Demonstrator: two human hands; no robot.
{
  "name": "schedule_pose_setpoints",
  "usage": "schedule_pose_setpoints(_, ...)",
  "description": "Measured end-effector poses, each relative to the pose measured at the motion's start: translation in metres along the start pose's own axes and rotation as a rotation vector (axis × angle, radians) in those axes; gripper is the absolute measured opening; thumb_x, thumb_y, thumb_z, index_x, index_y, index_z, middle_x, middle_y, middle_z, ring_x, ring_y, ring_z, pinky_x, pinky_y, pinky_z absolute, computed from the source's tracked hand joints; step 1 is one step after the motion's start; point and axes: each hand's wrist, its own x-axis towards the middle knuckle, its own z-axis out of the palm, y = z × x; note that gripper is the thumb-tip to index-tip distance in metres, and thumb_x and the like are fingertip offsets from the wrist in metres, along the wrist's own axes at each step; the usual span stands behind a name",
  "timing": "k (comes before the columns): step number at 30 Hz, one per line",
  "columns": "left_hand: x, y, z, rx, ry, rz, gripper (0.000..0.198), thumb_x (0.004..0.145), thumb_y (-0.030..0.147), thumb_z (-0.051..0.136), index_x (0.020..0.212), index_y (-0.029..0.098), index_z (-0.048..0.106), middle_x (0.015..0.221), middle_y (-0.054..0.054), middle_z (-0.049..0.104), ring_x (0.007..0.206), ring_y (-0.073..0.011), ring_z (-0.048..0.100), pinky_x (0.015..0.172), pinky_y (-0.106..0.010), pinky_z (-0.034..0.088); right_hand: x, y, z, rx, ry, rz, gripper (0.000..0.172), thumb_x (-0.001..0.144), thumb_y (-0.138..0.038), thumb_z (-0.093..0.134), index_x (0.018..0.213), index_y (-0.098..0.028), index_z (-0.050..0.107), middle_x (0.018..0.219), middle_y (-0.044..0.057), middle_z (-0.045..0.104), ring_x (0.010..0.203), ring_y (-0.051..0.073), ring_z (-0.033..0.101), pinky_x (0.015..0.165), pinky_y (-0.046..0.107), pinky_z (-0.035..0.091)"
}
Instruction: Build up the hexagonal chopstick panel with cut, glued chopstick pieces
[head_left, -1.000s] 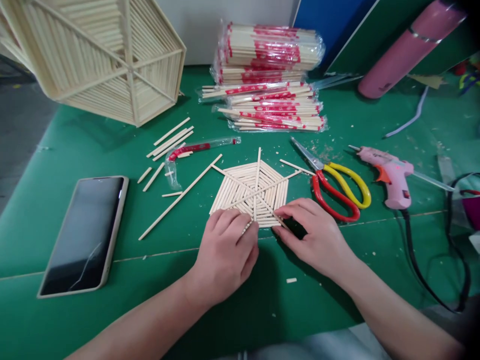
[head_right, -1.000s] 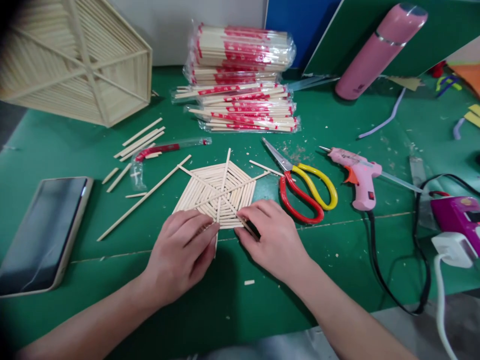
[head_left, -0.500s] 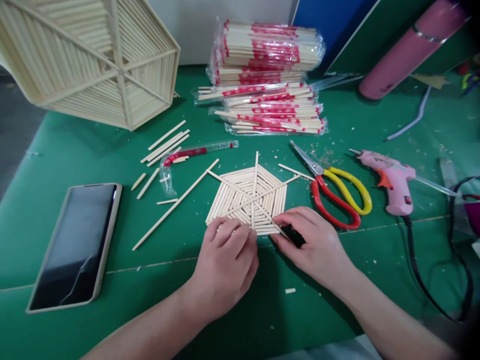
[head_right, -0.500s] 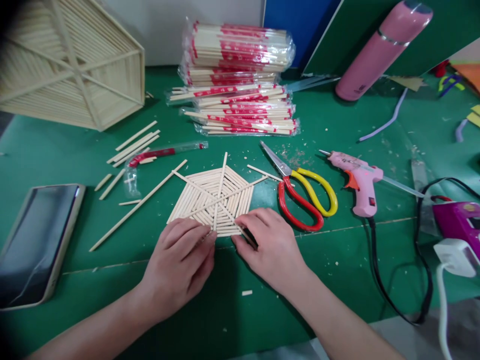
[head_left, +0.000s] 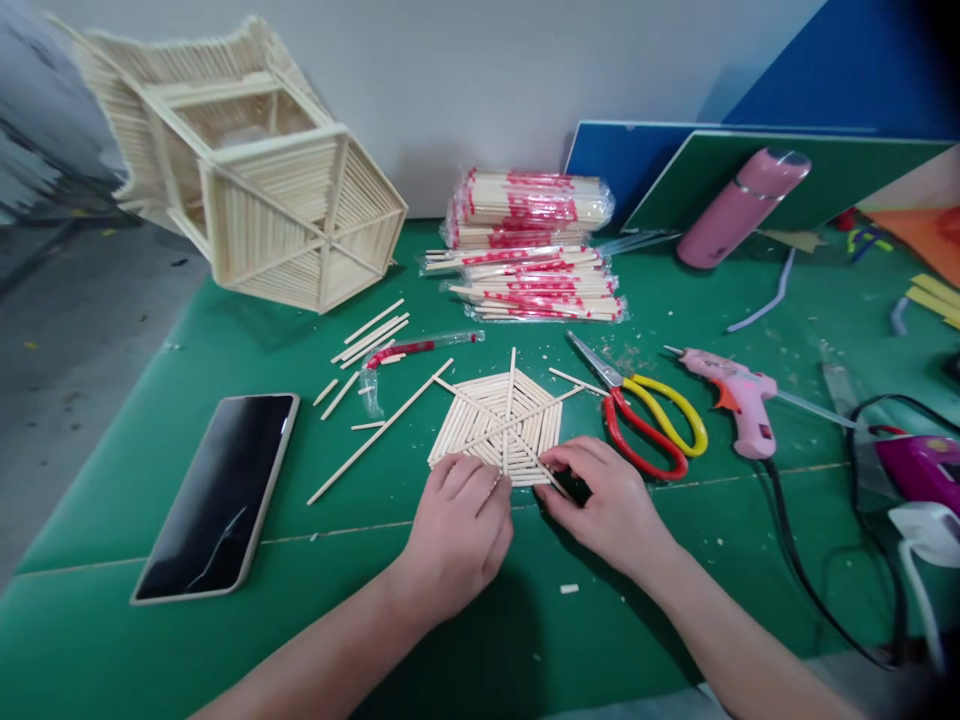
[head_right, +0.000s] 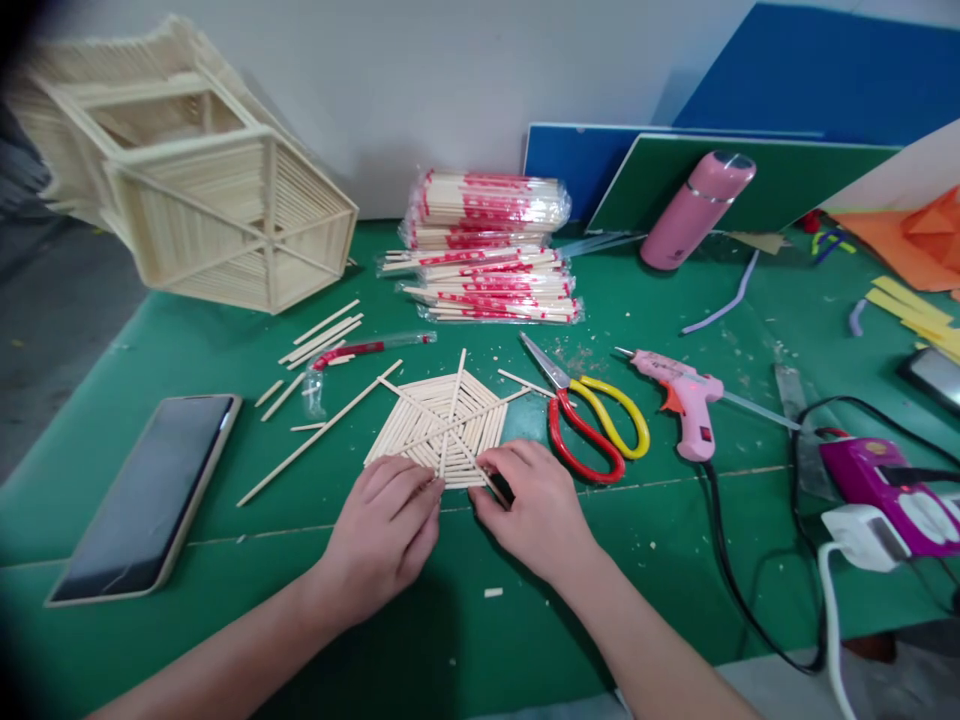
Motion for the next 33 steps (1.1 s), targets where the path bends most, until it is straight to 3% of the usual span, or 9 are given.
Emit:
schedule_pose_setpoints(7, -0.0022, -0.0007, 0.0009, -0.003, 0.055, -0.002, 0.02, 0.077, 0.012, 0.045, 0.092, 0.012, 0.059, 0.086, -0.008, 0.06, 0.085, -0.0199, 0.052, 0.08, -0.039, 0.044, -0.0026, 0.003, -0.0054, 0.068, 0.032, -0.025, 0.024, 0.072, -0.018, 0.056, 0.096, -0.02, 0.055, 0.082, 0.003, 0.057, 0.072, 0.015, 0.055, 0.062, 0.028, 0.049)
schedule_pose_setpoints(14, -0.0035, -0.0006, 0.0023, -0.022, 0.051, -0.03, 0.021, 0.078, 0.013, 0.045, 0.094, 0.013, 0.059, 0.098, -0.011, 0.059, 0.092, -0.0214, 0.052, 0.081, -0.041, 0.043, -0.0032, 0.0007, -0.0054, 0.048, -0.006, -0.008, 0.025, 0.068, -0.017, 0.06, 0.093, -0.02, 0.056, 0.084, 0.003, 0.056, 0.075, 0.015, 0.054, 0.069, 0.029, 0.047)
schedule_pose_setpoints(23, -0.0011, -0.0022, 0.0018, -0.016, 0.011, -0.001, 0.019, 0.077, 0.013, 0.048, 0.091, 0.01, 0.061, 0.097, -0.011, 0.062, 0.092, -0.0242, 0.052, 0.082, -0.044, 0.041, -0.0018, -0.0013, 0.0004, -0.02, -0.023, 0.029, 0.016, 0.071, -0.019, 0.058, 0.086, -0.02, 0.056, 0.081, 0.003, 0.055, 0.078, 0.018, 0.053, 0.071, 0.031, 0.045)
schedule_pose_setpoints(33, -0.0009, -0.0016, -0.0013, -0.029, -0.075, 0.002, 0.023, 0.079, 0.015, 0.045, 0.096, 0.009, 0.06, 0.099, -0.011, 0.062, 0.094, -0.0245, 0.05, 0.085, -0.045, 0.037, 0.0007, -0.0038, -0.0002, -0.046, -0.026, 0.101, 0.021, 0.068, -0.019, 0.06, 0.088, -0.019, 0.053, 0.078, 0.001, 0.055, 0.074, 0.016, 0.052, 0.068, 0.028, 0.043)
